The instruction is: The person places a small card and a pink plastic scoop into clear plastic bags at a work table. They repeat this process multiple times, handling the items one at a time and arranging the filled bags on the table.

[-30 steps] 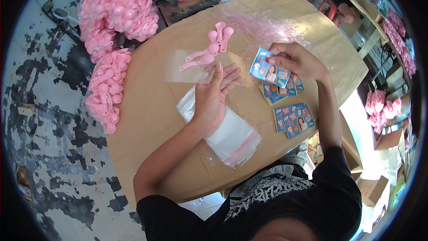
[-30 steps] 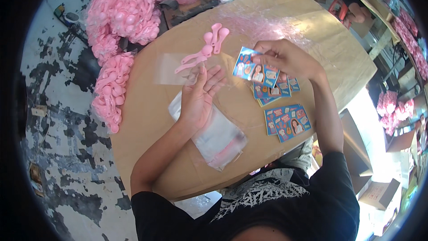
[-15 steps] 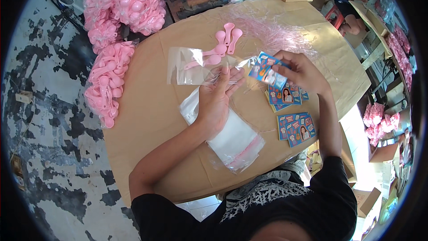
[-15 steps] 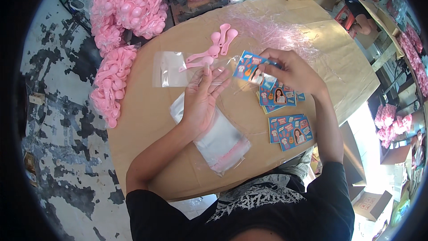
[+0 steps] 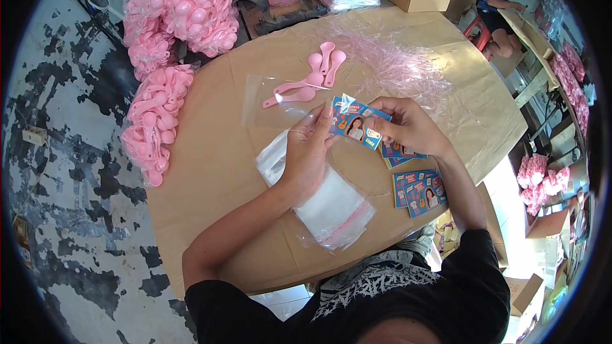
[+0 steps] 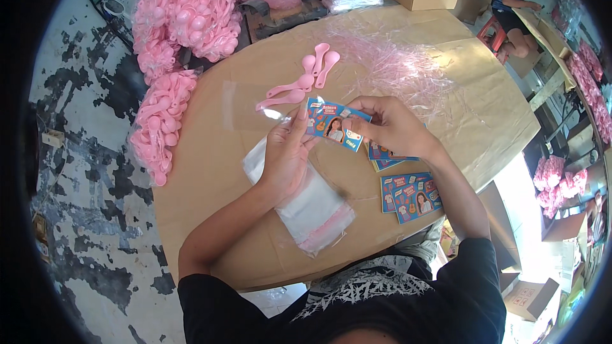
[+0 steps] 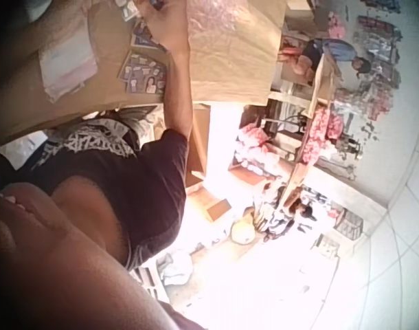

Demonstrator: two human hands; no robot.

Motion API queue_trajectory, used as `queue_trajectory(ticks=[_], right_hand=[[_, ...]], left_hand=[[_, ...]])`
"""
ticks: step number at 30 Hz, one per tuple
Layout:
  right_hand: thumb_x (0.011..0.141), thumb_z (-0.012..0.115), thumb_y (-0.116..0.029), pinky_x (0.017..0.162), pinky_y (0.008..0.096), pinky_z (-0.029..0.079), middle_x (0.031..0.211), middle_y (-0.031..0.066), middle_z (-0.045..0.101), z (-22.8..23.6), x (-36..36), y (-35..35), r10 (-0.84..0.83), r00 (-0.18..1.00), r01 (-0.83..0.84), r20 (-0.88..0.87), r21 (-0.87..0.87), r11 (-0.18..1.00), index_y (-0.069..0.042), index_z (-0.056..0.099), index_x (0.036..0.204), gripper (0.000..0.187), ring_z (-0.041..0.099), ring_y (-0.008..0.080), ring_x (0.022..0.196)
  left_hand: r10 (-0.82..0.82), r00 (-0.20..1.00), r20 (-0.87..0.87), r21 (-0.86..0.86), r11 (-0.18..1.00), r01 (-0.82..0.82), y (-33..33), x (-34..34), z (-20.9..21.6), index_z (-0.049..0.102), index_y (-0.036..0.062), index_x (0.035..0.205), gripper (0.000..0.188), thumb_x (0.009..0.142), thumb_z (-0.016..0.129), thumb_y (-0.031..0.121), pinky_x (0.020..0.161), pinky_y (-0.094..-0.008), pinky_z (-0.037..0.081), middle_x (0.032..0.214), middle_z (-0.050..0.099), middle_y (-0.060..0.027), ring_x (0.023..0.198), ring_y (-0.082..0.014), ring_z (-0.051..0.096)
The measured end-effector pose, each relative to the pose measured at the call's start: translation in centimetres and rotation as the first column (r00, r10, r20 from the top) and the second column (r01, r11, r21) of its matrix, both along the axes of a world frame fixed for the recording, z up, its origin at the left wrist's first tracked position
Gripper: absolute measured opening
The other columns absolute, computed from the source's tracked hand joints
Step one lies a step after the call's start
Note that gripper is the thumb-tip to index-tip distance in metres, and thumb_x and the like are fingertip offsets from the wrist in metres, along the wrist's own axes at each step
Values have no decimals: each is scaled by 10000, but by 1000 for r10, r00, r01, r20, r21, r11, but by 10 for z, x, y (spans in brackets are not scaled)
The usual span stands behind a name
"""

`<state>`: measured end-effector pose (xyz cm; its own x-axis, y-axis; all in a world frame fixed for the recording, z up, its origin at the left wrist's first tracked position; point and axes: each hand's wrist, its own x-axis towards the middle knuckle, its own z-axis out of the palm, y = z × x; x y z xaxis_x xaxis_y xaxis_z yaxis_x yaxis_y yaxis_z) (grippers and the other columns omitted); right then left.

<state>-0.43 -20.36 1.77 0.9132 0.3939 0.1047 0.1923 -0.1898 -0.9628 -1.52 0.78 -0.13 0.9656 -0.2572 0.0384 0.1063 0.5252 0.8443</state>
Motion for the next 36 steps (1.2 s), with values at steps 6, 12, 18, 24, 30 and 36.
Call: queue_trajectory(ticks=[6,12,18,24,30,36], right_hand=[[915,682,-275,484,211,384,641,-37,576,10,-2,9,-43,993,34,-111,-83,996,-7,706,959,273,479,23,549],[916,678,-201,534,188,414,730,-32,630,-1,-5,27,-89,996,89,-2,73,993,5,691,1041,241,512,4,600],[908,684,-266,564,183,420,796,-10,641,-12,2,18,-10,997,10,-79,-1,1000,-19,677,1110,319,512,26,625],[910,680,-318,562,200,417,758,-24,610,-9,-2,23,-22,989,35,-145,85,996,-37,663,1143,366,515,40,633],[920,668,-315,617,212,455,760,-19,602,-7,-3,27,-40,990,49,-133,65,997,-25,647,1156,375,547,58,677],[925,657,-264,642,242,456,753,-8,598,11,-12,39,-17,983,58,-183,222,973,-19,651,1022,264,538,59,695]], left_hand=[[35,999,-9,-39,999,-35,1,-1,2,595,8,1165,303,1000,543,257,964,-323,463,1071,667,-55,993,-113,626],[-46,998,42,141,989,40,1,-4,-4,654,-17,1082,272,968,610,225,877,-249,469,1011,678,-35,945,-60,593],[-76,990,116,176,983,55,1,-5,0,632,37,1149,237,969,605,188,903,-274,447,1076,644,-14,1009,-73,572],[-78,994,71,-79,993,83,2,-6,13,366,25,1420,514,1035,414,362,1072,-369,373,1414,468,-132,1270,-170,475],[-128,974,185,2,991,130,3,-13,13,381,48,1389,487,969,591,179,1011,-319,435,1379,507,-88,1168,-149,543],[-209,941,266,120,976,183,-2,-19,19,452,65,1250,420,894,675,68,995,-319,466,1329,530,-75,1190,-139,519]])
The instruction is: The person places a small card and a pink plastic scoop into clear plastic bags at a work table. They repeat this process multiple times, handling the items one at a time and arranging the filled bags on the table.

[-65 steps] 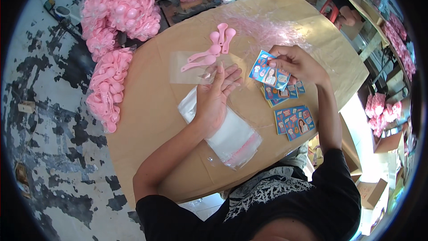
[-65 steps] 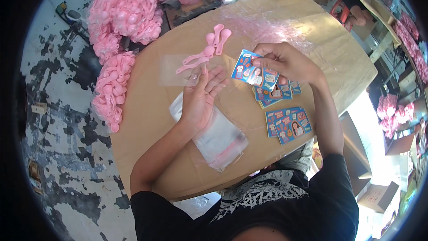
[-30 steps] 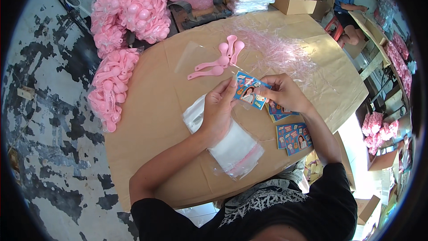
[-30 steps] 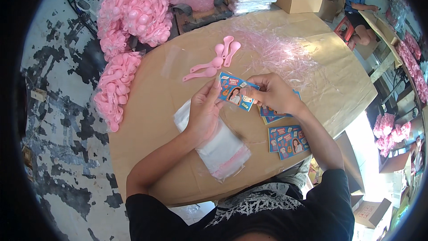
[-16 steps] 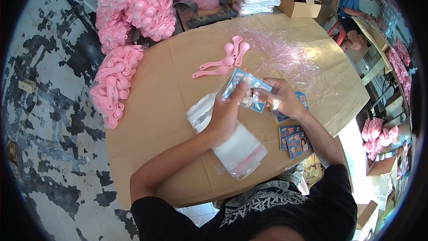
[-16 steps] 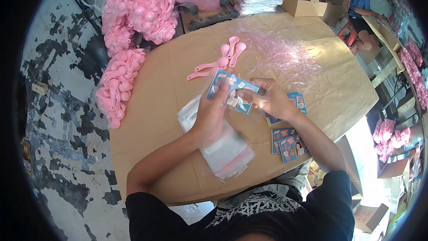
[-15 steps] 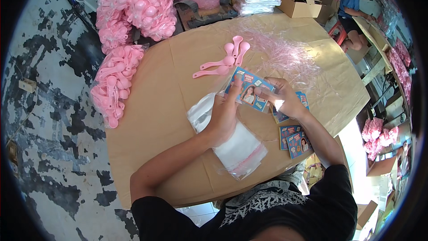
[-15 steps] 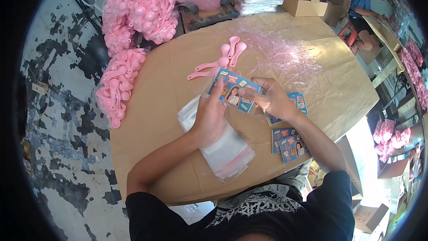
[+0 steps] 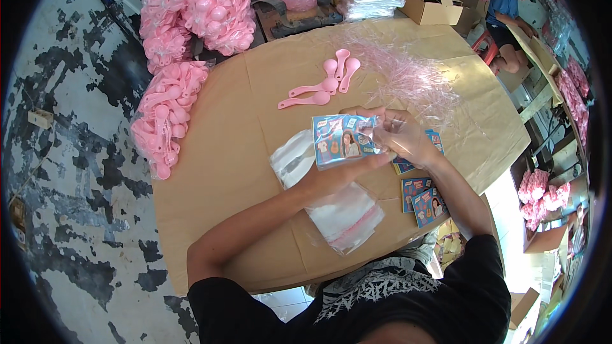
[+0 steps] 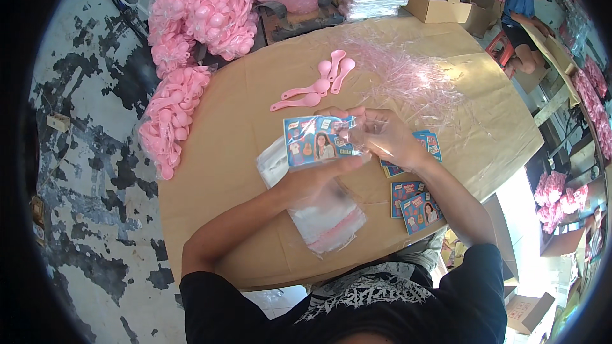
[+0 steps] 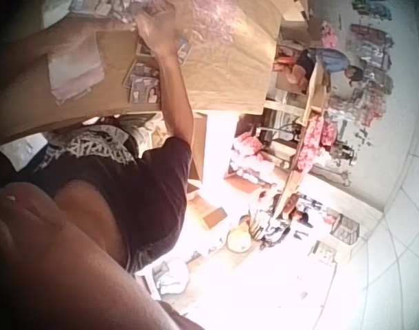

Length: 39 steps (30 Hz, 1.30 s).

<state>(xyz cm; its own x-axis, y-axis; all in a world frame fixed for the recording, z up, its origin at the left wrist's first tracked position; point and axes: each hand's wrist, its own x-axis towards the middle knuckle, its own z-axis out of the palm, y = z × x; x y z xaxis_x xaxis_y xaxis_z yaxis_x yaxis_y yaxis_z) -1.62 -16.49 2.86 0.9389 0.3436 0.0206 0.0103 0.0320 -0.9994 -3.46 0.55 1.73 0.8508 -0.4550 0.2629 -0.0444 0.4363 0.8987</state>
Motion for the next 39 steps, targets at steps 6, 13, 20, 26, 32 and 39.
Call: queue_trajectory(ticks=[6,13,20,26,32,39], right_hand=[[968,578,-281,639,246,450,718,-12,564,17,31,-47,-123,963,140,241,-54,989,-39,629,915,253,522,64,667],[937,552,-170,693,317,485,834,65,649,50,118,-39,72,743,316,665,-445,838,2,655,1020,217,622,168,773],[882,643,-269,881,410,461,1070,149,644,-25,169,55,664,488,316,567,-824,471,-79,674,1100,291,588,322,1025],[872,650,-345,799,421,486,1074,100,665,-6,157,69,714,450,470,536,-822,321,-125,717,974,252,617,327,995],[921,651,-280,609,268,454,841,47,669,35,103,-21,165,808,86,565,-390,917,-35,703,918,251,580,109,687],[977,561,-288,586,227,419,800,19,627,17,0,-119,-161,902,229,401,-128,965,-29,617,944,267,546,73,678]], left_hand=[[137,966,-220,-120,979,-166,4,13,-12,482,84,1214,438,846,711,21,980,-304,464,1265,578,-66,1154,-136,547],[70,974,-216,-92,992,-91,5,8,-13,491,92,1226,452,841,715,18,911,-290,488,1113,630,-35,1057,-105,589],[-93,992,-88,50,994,98,7,1,-9,445,74,1261,462,860,655,-17,988,-367,467,1243,609,-146,1149,-221,597],[-33,989,-145,-73,997,23,9,9,-17,444,100,1285,449,888,641,21,977,-386,477,1235,609,-153,1131,-248,602],[25,955,-297,-185,979,-83,7,14,-13,443,77,1289,418,916,631,50,973,-371,481,1236,593,-129,1157,-231,586],[1,954,-299,-219,973,-70,8,17,-11,428,84,1325,466,912,643,57,962,-390,483,1264,574,-140,1151,-233,578]])
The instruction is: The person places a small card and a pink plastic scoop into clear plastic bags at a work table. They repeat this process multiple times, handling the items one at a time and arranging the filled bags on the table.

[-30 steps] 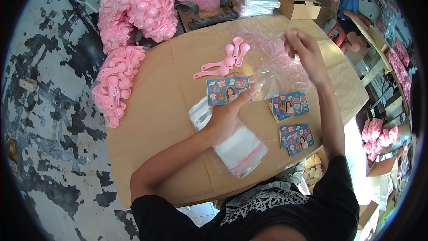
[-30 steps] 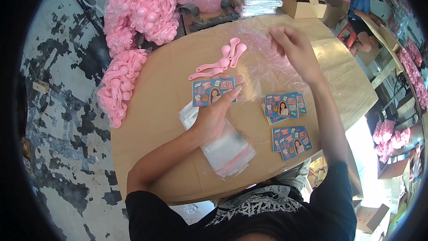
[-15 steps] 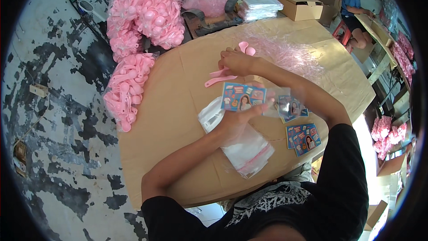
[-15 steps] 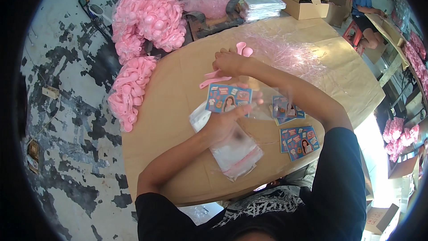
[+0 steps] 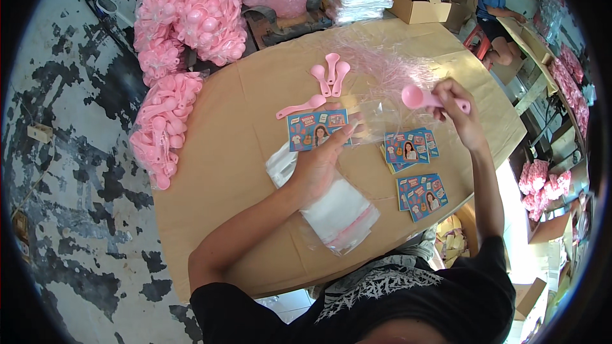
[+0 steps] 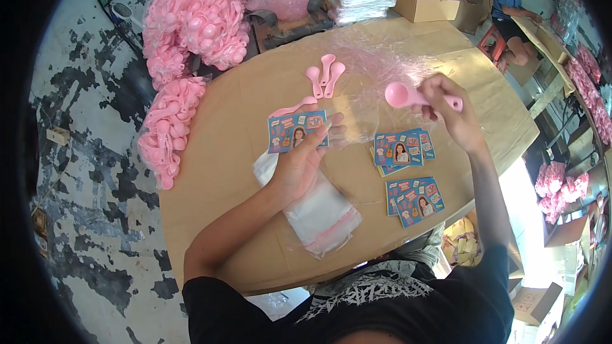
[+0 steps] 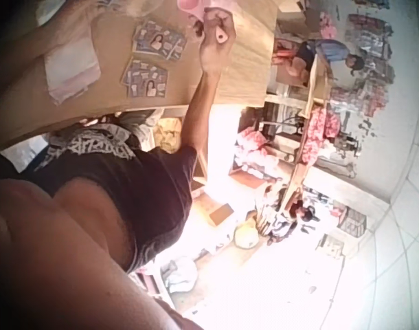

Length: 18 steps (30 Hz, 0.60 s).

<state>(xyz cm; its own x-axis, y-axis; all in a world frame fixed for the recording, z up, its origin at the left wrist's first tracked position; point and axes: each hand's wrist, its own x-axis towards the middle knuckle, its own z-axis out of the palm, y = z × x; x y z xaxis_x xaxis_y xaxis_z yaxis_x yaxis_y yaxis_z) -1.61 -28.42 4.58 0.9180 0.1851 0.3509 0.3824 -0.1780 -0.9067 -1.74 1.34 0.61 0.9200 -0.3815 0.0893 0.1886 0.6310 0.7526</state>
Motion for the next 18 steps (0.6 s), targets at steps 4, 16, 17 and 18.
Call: queue_trajectory(ticks=[4,16,17,18], right_hand=[[979,564,-282,627,229,460,837,35,638,-10,-21,18,8,1000,-8,9,-8,1000,-25,623,966,264,599,92,703],[936,646,-219,594,230,473,884,35,650,7,-13,78,263,956,-269,-133,-32,963,-4,644,1098,269,609,70,681],[933,651,-208,578,229,470,887,33,648,8,-12,79,252,957,-264,-143,-69,962,-11,646,1092,253,610,65,680],[933,651,-208,578,229,470,887,33,648,14,-12,81,255,956,-268,-148,-75,961,-11,646,1092,253,610,65,680]], left_hand=[[-70,998,11,-33,997,70,2,4,-1,415,92,1343,494,912,654,76,952,-406,488,1276,559,-129,1162,-236,565],[-46,997,62,-3,999,46,-3,-6,2,398,100,1338,524,903,687,138,917,-387,512,1223,530,-82,1220,-248,541],[-41,997,60,-10,999,42,-2,-5,-1,398,100,1338,524,903,687,138,917,-387,512,1223,530,-82,1220,-248,541],[-63,993,99,47,997,58,-1,-2,-7,374,93,1354,548,908,684,168,925,-393,505,1252,524,-97,1201,-253,553]])
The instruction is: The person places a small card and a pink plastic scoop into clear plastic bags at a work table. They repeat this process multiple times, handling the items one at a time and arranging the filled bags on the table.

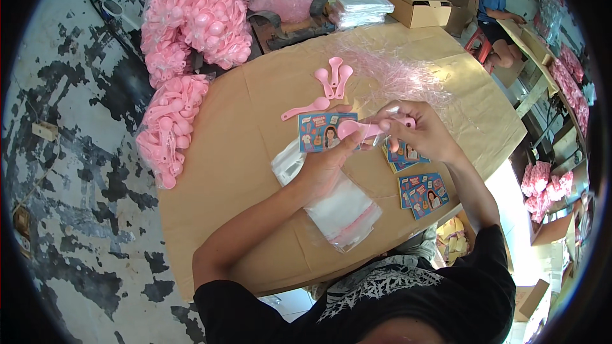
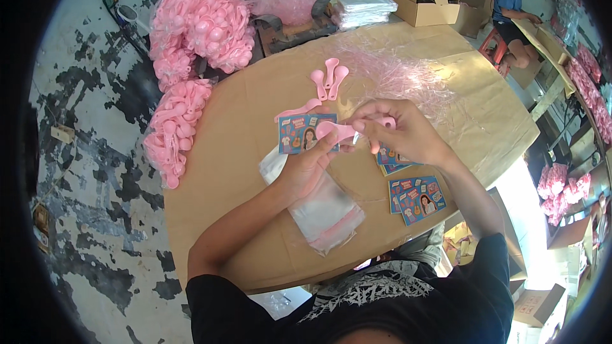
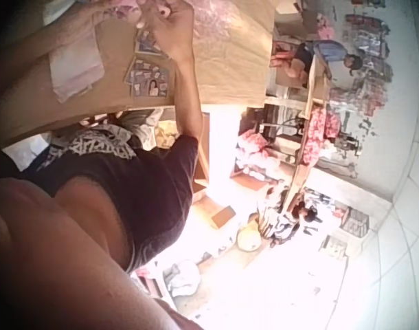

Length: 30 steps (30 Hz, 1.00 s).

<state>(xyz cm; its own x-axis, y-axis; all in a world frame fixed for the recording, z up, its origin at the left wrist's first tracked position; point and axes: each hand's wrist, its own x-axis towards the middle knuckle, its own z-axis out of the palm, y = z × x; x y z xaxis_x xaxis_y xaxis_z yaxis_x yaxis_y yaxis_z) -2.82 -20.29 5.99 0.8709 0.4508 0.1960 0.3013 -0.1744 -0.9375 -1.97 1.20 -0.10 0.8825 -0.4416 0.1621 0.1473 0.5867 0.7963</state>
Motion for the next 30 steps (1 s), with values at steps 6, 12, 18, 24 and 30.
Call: queue_trajectory(ticks=[6,12,18,24,30], right_hand=[[927,598,-234,497,169,387,830,22,682,98,2,-45,-311,765,403,564,-44,914,-64,658,895,183,488,18,568],[878,671,-207,448,290,354,489,43,489,111,18,-7,-64,745,484,664,-472,737,-21,638,799,205,461,65,457],[900,653,-133,437,217,297,591,-29,573,70,21,18,-106,834,291,542,-269,918,-11,601,792,171,426,-5,499],[915,644,-153,681,228,460,949,59,659,36,28,32,-127,921,109,368,69,992,-7,624,1017,180,563,70,798],[938,632,-128,744,222,469,930,25,641,24,29,11,-72,977,68,201,29,997,-13,580,1187,279,566,62,833]], left_hand=[[-82,987,139,55,996,75,4,2,2,254,63,1450,688,953,575,413,1031,-422,421,1364,478,-162,1222,-272,524],[11,979,203,175,984,-47,6,0,-5,196,50,1478,721,954,583,358,1113,-393,321,1467,356,-165,1344,-254,391],[42,902,429,405,884,-234,-10,-8,-2,136,32,1494,782,910,647,133,1166,-380,223,1528,220,-140,1423,-245,261],[-85,982,171,546,837,-23,-4,-7,-8,468,-20,1330,503,915,670,181,966,-286,446,1272,568,-114,1124,-136,558],[-308,933,185,632,765,127,-2,-13,6,583,-2,1190,302,935,644,147,901,-297,494,1112,648,-52,1051,-116,600]])
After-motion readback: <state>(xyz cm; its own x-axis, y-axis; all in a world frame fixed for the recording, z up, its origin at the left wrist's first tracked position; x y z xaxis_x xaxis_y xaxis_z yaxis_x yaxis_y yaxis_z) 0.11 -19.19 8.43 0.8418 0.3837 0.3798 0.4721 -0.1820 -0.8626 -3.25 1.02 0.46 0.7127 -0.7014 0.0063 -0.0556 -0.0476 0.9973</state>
